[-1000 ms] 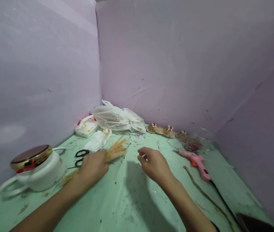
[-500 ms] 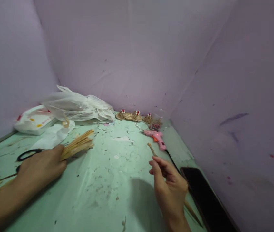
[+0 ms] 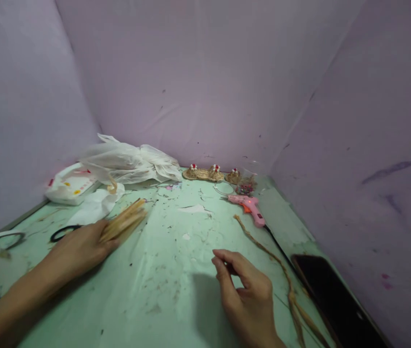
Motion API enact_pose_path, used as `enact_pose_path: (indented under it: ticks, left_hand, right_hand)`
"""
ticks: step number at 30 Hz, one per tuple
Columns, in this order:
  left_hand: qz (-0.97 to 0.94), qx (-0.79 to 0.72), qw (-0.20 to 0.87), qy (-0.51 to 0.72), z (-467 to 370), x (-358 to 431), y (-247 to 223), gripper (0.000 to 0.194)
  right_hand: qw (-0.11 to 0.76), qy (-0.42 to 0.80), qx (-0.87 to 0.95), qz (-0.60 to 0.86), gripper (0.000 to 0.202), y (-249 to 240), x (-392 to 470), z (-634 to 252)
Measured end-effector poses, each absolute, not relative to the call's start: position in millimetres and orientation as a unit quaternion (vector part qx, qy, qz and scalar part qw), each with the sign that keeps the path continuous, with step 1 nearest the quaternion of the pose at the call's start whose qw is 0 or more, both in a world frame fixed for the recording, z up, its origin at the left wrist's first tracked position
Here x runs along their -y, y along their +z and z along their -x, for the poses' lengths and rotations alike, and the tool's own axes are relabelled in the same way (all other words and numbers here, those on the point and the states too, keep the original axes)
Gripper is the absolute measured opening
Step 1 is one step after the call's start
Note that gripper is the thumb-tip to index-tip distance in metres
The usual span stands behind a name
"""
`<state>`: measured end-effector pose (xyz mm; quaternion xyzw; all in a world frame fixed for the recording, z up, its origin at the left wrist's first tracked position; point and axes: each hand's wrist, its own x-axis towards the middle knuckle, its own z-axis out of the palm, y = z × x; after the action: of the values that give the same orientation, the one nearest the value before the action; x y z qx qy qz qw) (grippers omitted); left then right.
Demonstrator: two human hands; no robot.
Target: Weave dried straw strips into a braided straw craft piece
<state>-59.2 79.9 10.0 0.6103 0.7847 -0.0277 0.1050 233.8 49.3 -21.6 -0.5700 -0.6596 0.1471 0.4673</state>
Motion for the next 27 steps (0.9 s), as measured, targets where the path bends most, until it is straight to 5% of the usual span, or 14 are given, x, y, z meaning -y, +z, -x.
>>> enact_pose_path:
  ticks: [12,27]
  left_hand:
    - [-0.602,-0.797,-0.033,0.040,65,-80,14,0.032]
    - [-0.650,-0.750,0.069,0.096,72,-71,31,0.021]
  right_hand:
    - [0.439,0.220,0.674,0.552,0.017,-26,-44,-225]
    - [0.439,0.243,0.667,0.551,0.020,-26,-42,-224]
